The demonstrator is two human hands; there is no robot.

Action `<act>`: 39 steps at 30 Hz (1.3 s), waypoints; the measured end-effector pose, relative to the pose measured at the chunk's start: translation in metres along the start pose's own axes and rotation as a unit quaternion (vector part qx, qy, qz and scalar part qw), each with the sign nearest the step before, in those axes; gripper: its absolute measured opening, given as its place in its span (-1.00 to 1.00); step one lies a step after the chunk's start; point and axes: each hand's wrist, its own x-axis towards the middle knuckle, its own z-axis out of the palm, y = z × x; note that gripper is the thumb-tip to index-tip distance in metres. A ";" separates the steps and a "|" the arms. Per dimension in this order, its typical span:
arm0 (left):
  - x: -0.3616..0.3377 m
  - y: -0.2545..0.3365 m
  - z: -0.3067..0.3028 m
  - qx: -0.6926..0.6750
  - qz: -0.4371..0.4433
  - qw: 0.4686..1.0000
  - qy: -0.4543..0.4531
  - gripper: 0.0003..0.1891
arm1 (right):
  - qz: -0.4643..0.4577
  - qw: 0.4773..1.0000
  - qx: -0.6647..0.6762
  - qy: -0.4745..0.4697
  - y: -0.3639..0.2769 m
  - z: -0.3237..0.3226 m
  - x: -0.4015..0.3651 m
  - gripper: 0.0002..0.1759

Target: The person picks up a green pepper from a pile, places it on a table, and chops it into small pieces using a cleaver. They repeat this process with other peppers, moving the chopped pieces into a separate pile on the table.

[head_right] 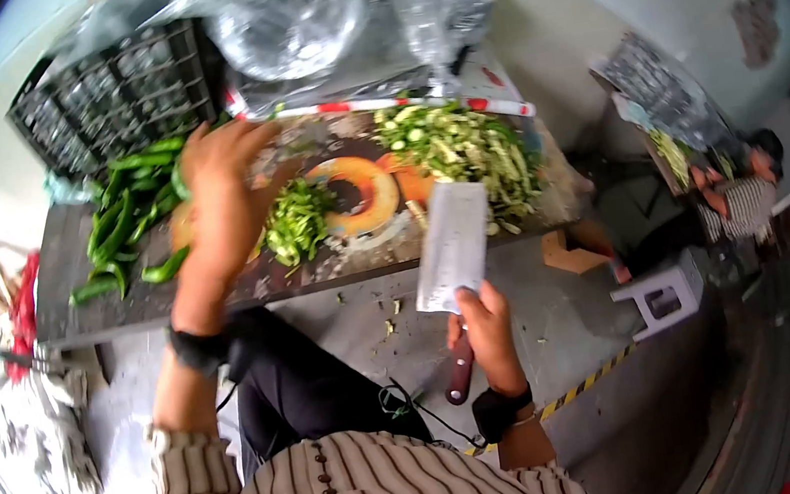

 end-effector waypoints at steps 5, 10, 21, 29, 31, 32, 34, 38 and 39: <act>-0.009 0.035 0.008 -0.080 0.035 0.993 -0.076 -0.48 | 0.049 0.998 0.015 0.048 0.009 -0.003 -0.014 -0.82; -0.082 -0.025 -0.016 0.047 -0.053 0.994 -0.086 -0.59 | 0.039 0.998 0.043 0.019 0.010 0.004 -0.012 -0.86; -0.139 -0.099 -0.068 0.152 -0.171 0.964 -0.135 -0.68 | 0.003 0.994 0.037 -0.100 -0.004 0.049 0.006 -0.83; -0.154 -0.072 -0.055 0.033 -0.121 0.987 -0.098 -0.60 | -0.074 0.968 -0.063 -0.232 -0.027 0.097 0.020 -0.84; -0.155 -0.068 -0.060 0.012 -0.142 0.985 -0.099 -0.60 | -0.103 0.956 -0.088 -0.262 -0.032 0.112 0.025 -0.84; -0.158 -0.070 -0.058 0.011 -0.147 0.985 -0.094 -0.60 | -0.121 0.947 -0.103 -0.279 -0.035 0.121 0.027 -0.84; -0.164 -0.075 -0.055 -0.003 -0.131 0.989 -0.062 -0.63 | -0.143 0.934 -0.128 -0.302 -0.039 0.136 0.033 -0.82; -0.170 -0.081 -0.056 -0.026 -0.119 0.991 -0.049 -0.69 | -0.181 0.916 -0.168 -0.316 -0.033 0.164 0.047 -0.79; -0.170 -0.081 -0.056 -0.033 -0.114 0.992 -0.044 -0.71 | -0.194 0.910 -0.174 -0.322 -0.032 0.172 0.048 -0.78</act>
